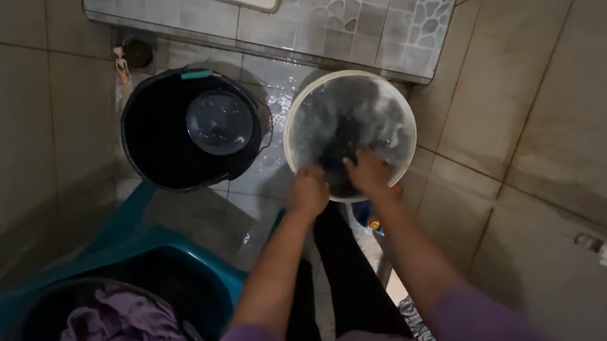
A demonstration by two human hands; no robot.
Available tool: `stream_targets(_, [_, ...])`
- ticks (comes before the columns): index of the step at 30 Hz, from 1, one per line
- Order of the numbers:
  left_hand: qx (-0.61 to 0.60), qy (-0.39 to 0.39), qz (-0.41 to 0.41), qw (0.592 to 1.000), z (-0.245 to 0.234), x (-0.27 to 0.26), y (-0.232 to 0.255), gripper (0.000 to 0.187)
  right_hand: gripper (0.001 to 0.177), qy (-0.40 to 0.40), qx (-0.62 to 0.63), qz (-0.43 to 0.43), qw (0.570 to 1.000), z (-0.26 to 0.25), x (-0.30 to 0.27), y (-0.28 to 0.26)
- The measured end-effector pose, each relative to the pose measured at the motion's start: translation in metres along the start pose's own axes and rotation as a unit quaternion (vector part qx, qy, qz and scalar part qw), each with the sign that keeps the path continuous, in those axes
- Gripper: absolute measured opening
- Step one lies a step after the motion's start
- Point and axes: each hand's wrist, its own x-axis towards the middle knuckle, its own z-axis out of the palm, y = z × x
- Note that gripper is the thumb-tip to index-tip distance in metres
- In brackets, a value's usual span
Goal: Hand-washing various pieces of clothing in plastic buckets using soapy water.
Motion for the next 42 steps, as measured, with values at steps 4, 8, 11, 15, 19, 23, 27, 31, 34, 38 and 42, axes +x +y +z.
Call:
stream_targets(4, [-0.007, 0.108, 0.126, 0.986, 0.051, 0.004, -0.056, 0.037, 0.037, -0.167, -0.1, 0.029, 0.98, 0.077, -0.005, 0.097])
stream_targets(8, [-0.009, -0.014, -0.034, 0.999, 0.027, -0.012, -0.035, 0.049, 0.032, -0.176, 0.274, 0.168, 0.93, 0.009, 0.006, -0.004])
stream_targets(11, [-0.085, 0.054, -0.006, 0.995, -0.013, -0.027, 0.007, 0.094, 0.029, -0.163, 0.53, 0.252, 0.793, -0.04, -0.019, -0.013])
stream_targets(15, [-0.072, 0.159, 0.182, 0.968, -0.09, -0.036, 0.079, 0.133, 0.032, -0.193, 0.687, 0.213, 0.667, -0.098, -0.083, -0.006])
stream_targets(19, [-0.142, 0.044, 0.239, 0.96, -0.045, -0.004, 0.04, 0.047, 0.038, -0.241, 0.767, 0.194, 0.562, -0.207, -0.126, -0.054])
stream_targets(23, [-0.374, -0.037, 0.233, 0.897, -0.137, -0.056, 0.132, 0.08, 0.072, -0.245, 0.79, 0.175, 0.534, -0.237, -0.13, -0.08])
stream_targets(27, [-0.573, -0.041, 0.21, 0.791, -0.121, -0.087, 0.136, 0.104, 0.058, -0.253, 0.732, 0.209, 0.598, -0.209, -0.137, -0.115])
stream_targets(31, [-0.558, 0.011, 0.007, 0.83, -0.127, -0.123, 0.138, 0.098, 0.059, -0.264, 0.734, 0.148, 0.608, -0.226, -0.15, -0.16])
stream_targets(34, [-0.541, 0.197, 0.012, 0.818, -0.132, -0.14, 0.132, 0.042, 0.07, -0.228, 0.769, 0.108, 0.588, -0.228, -0.164, -0.21])
stream_targets(38, [-0.661, 0.339, -0.042, 0.668, -0.171, -0.16, 0.121, 0.029, 0.038, 0.017, 0.635, 0.058, 0.77, -0.195, -0.184, -0.256])
stream_targets(42, [-0.756, 0.168, -0.185, 0.605, -0.208, -0.172, 0.085, 0.025, 0.027, 0.201, 0.367, -0.201, 0.886, -0.169, -0.2, -0.274])
